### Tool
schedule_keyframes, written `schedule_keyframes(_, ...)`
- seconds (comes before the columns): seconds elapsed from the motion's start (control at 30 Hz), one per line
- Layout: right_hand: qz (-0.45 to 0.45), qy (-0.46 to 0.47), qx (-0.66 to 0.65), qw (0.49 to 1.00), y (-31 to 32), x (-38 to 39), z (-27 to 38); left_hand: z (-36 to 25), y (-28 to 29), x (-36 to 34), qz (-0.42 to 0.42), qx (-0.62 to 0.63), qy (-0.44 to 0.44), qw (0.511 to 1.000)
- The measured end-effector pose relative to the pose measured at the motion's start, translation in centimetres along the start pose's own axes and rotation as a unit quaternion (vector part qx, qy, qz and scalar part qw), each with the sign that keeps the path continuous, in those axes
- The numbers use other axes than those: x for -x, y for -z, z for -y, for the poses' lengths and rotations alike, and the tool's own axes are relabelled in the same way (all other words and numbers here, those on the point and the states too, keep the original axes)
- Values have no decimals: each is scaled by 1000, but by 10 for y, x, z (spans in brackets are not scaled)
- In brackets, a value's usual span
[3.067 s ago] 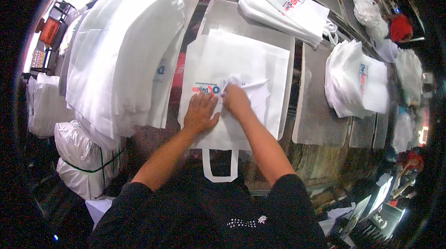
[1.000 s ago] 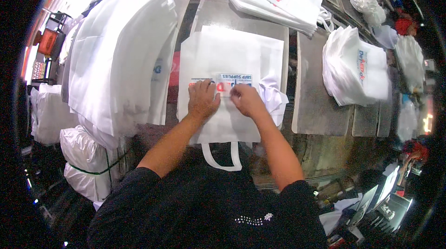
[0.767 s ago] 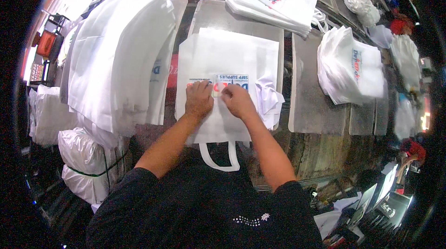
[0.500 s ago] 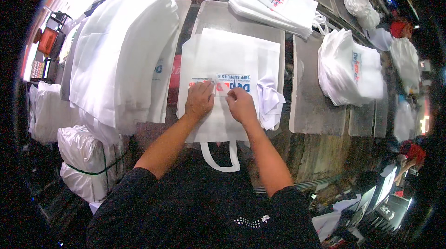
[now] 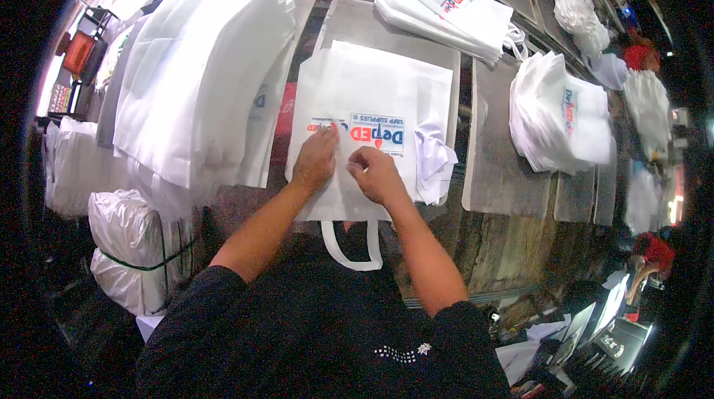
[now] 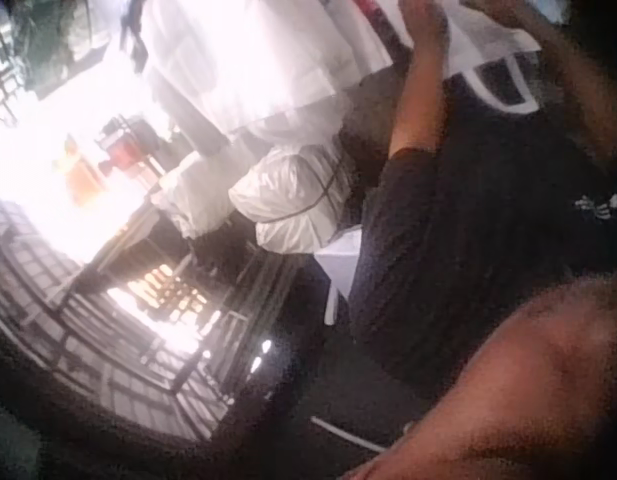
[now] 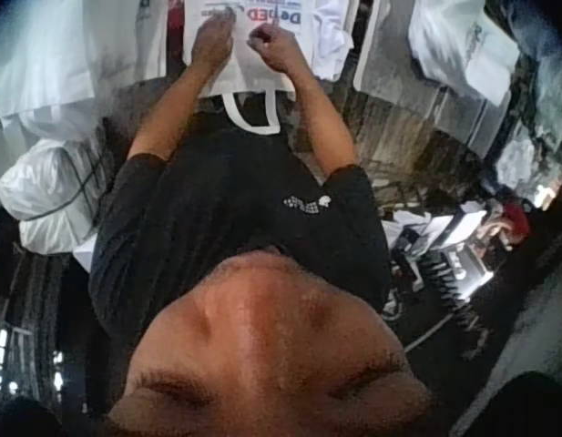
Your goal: The person cleans a series of printed white tote bags by rubbing the printed logo with a cloth and moving them from a stack to a drying or inspection area.
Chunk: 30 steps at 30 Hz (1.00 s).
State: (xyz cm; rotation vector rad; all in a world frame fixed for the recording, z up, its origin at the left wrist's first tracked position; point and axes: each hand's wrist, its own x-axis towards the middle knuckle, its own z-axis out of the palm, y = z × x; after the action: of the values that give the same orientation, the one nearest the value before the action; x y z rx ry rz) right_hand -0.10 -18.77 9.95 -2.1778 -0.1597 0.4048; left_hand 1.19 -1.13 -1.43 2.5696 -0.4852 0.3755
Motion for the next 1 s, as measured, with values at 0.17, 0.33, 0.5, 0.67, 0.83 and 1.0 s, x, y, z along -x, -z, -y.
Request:
schedule_keyframes(0.17,-99,27,47,994,-17,15,5,-3,9,2,43,-24,-3,999)
schedule_keyframes(0.33,-190,56,38,979,-30,19,-3,-8,17,9,53,-31,14,998)
schedule_keyframes(0.5,-123,47,4,991,-27,26,3,6,10,20,-11,-39,-40,998)
schedule_keyframes(0.67,49,23,-10,999,-20,35,15,-3,12,25,59,2,142,988)
schedule_keyframes(0.83,-41,44,2,998,-14,40,20,-7,26,31,59,-42,46,996)
schedule_keyframes(1.0,-127,35,24,991,-16,42,17,-8,30,39,10,-53,8,999)
